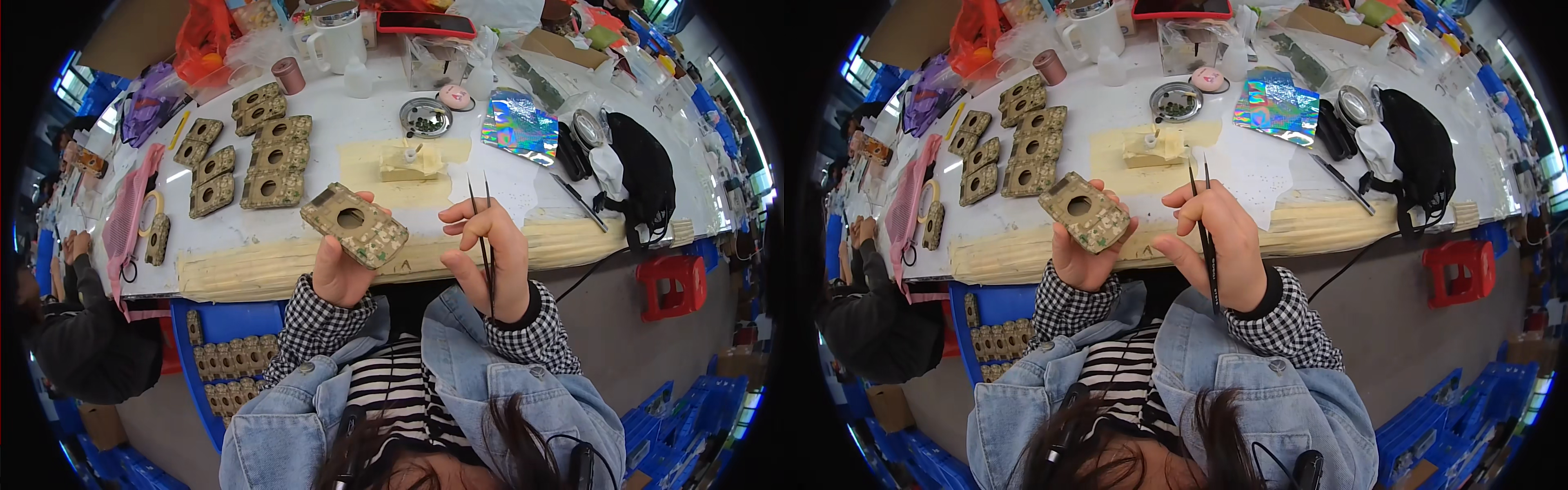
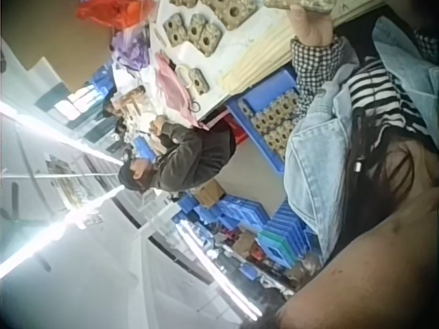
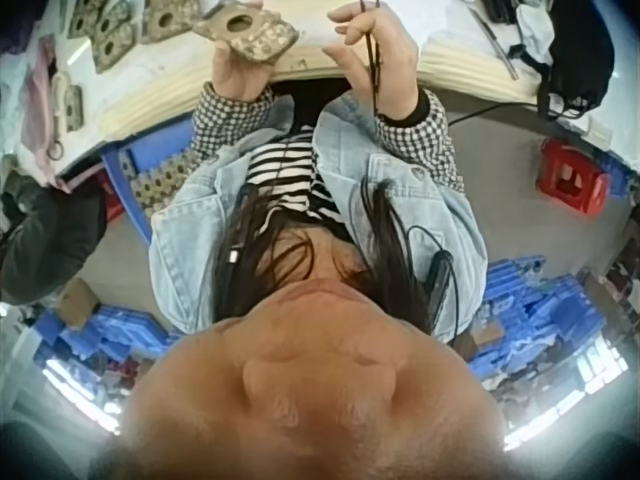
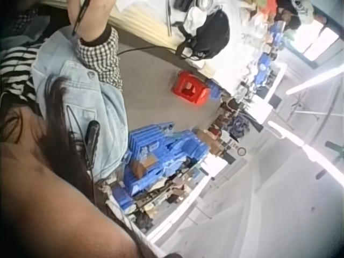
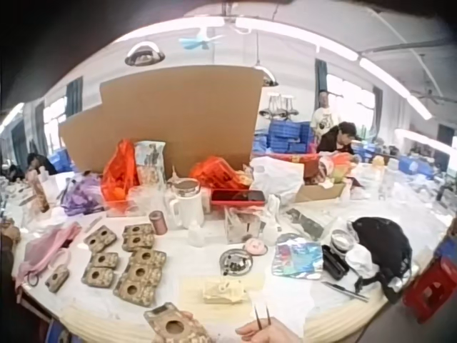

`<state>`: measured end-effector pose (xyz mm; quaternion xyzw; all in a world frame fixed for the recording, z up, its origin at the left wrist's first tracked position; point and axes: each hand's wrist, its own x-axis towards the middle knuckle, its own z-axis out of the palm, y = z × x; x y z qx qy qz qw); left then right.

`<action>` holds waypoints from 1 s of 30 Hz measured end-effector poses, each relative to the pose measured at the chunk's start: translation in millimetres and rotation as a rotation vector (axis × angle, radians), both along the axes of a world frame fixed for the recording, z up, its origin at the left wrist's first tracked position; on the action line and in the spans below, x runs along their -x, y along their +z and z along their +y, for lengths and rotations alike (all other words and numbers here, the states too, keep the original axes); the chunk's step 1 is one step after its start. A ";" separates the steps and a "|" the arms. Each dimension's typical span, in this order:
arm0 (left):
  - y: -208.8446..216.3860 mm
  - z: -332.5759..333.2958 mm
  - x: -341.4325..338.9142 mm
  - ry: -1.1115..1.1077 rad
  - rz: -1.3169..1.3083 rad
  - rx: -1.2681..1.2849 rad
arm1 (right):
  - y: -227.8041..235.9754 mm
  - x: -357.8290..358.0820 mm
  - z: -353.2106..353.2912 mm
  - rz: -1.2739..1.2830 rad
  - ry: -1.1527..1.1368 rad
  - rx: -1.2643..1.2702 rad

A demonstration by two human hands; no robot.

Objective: Decorating and detailing small toy tank models at a factory workbench.

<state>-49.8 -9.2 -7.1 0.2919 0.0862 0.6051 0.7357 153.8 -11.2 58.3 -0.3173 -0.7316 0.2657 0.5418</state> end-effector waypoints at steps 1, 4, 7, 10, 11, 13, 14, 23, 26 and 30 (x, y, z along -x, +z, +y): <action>-0.7 0.1 -1.1 0.013 -0.035 0.029 | -0.7 -0.2 -0.6 0.000 -0.009 0.005; 2.7 4.3 1.3 -0.078 -0.026 0.017 | 6.2 -1.2 -3.3 0.004 -0.008 0.001; 3.3 3.3 0.8 -0.096 -0.049 -0.019 | 5.1 -3.8 0.0 -0.007 -0.029 -0.021; 0.9 4.4 1.0 -0.136 -0.096 -0.043 | 4.6 -3.6 6.9 -0.014 -0.069 -0.025; 1.2 5.2 0.8 -0.130 -0.102 -0.023 | 5.8 -3.4 10.2 -0.040 -0.082 -0.035; 2.7 4.7 0.2 -0.118 -0.113 0.017 | 9.8 -2.3 16.7 -0.094 -0.107 -0.055; 3.3 2.2 0.0 -0.113 -0.125 0.058 | 10.4 -1.8 18.4 -0.097 -0.124 -0.059; 16.5 10.0 -11.0 -0.341 -0.480 0.069 | 13.6 6.4 64.6 -0.358 -0.351 -0.284; 11.2 10.4 -11.3 -0.341 -0.562 0.178 | 8.2 13.9 76.0 -0.384 -0.399 -0.291; 5.3 11.8 -6.7 -0.273 -0.601 0.293 | 1.3 20.3 83.8 -0.433 -0.414 -0.254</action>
